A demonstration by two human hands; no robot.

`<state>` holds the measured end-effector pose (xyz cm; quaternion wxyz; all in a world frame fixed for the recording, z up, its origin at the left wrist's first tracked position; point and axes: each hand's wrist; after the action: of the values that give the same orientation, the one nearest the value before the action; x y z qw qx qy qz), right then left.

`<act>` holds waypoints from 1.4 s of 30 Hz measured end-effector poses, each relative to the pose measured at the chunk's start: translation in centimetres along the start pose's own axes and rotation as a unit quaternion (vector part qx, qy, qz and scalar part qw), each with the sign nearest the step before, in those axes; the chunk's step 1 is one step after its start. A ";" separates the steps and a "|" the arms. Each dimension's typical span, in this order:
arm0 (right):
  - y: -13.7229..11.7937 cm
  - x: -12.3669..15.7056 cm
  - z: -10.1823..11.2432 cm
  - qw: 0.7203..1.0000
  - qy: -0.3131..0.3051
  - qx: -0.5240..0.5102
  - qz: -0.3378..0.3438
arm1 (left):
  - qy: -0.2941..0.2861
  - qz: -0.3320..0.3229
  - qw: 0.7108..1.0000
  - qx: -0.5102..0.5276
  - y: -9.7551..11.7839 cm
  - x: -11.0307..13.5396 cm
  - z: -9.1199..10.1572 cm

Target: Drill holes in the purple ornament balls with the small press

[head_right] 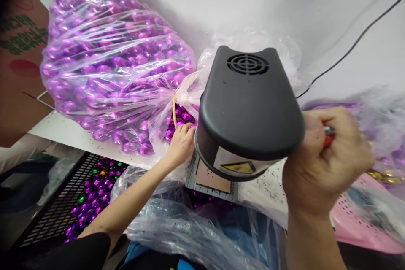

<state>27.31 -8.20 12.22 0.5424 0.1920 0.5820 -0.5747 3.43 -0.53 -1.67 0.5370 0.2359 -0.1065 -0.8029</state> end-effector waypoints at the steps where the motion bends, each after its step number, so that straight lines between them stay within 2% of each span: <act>1: 0.0 -0.1 0.0 1.000 0.003 -0.019 0.006 | -0.009 0.023 1.000 -0.018 -0.4 -1.5 -0.5; 3: -0.1 -0.1 -0.1 0.999 0.004 -0.048 0.015 | -0.021 0.047 0.998 -0.025 -1.0 -3.4 -1.1; 6: -0.2 -0.2 0.0 0.998 -0.006 -0.058 0.012 | -0.026 0.056 0.998 -0.011 -1.5 -3.6 -0.8; 8: -0.3 -0.2 0.1 0.998 -0.014 -0.056 0.004 | -0.025 0.079 0.994 0.074 -1.7 -2.3 0.1; 9: -0.3 -0.2 0.2 0.998 -0.017 -0.057 0.002 | -0.031 0.100 0.981 0.161 -1.7 -1.3 0.7; 10: -0.3 -0.2 0.2 0.998 -0.016 -0.057 0.004 | -0.047 0.128 0.953 0.272 -1.7 -0.3 1.3; 11: -0.2 -0.2 0.1 0.998 -0.015 -0.057 0.007 | -0.074 0.158 0.904 0.391 -1.5 0.7 1.8; 13: -0.2 -0.4 0.0 0.998 -0.013 -0.056 0.008 | -0.144 0.208 0.775 0.579 -0.8 2.6 2.4; 14: -0.2 -0.5 -0.1 0.998 -0.014 -0.057 0.005 | -0.176 0.226 0.719 0.634 -0.4 3.3 2.4; 15: -0.2 -0.6 -0.3 0.998 -0.018 -0.062 -0.001 | -0.200 0.240 0.678 0.665 0.1 4.0 2.2; 16: -0.2 -0.7 -0.4 0.997 -0.023 -0.067 -0.006 | -0.214 0.251 0.658 0.677 0.5 4.5 1.9; 17: -0.3 -0.9 -0.5 0.997 -0.029 -0.072 -0.010 | -0.218 0.261 0.657 0.673 0.9 4.8 1.5; 18: -0.4 -1.0 -0.6 0.996 -0.035 -0.077 -0.012 | -0.213 0.268 0.673 0.655 1.3 5.1 1.1; 20: -0.7 -1.2 -0.7 0.995 -0.046 -0.084 -0.020 | -0.180 0.265 0.730 0.604 1.8 5.5 0.2; 22: -0.9 -1.4 -0.7 0.993 -0.054 -0.103 -0.030 | -0.141 0.235 0.783 0.559 2.2 5.8 -0.7; 25: -1.1 -1.4 -0.6 0.989 -0.062 -0.128 -0.038 | -0.113 0.187 0.836 0.504 2.7 6.4 -1.7; 30: -1.2 -1.3 -0.6 0.990 -0.059 -0.127 -0.031 | -0.047 0.132 0.924 0.356 3.7 7.3 -3.0; 34: -1.1 -1.3 -0.5 0.990 -0.061 -0.125 -0.023 | 0.001 0.040 0.956 0.291 4.3 7.6 -3.7; 37: -1.2 -1.4 -0.5 0.990 -0.059 -0.127 -0.022 | 0.017 -0.018 0.972 0.234 4.5 7.9 -4.1; 42: -1.4 -1.4 -0.5 0.990 -0.057 -0.123 -0.028 | 0.006 -0.031 0.978 0.206 4.9 8.4 -4.6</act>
<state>26.41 -7.54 13.91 0.5779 0.0743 0.6211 -0.5241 7.05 -9.81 -5.75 0.4519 0.3493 -0.2592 -0.7788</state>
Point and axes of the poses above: each hand's wrist, its own x-axis away from the middle knuckle, its own z-axis out of the back of the hand, y = z × x, and after that the axes turned 5 degrees about z, right-handed
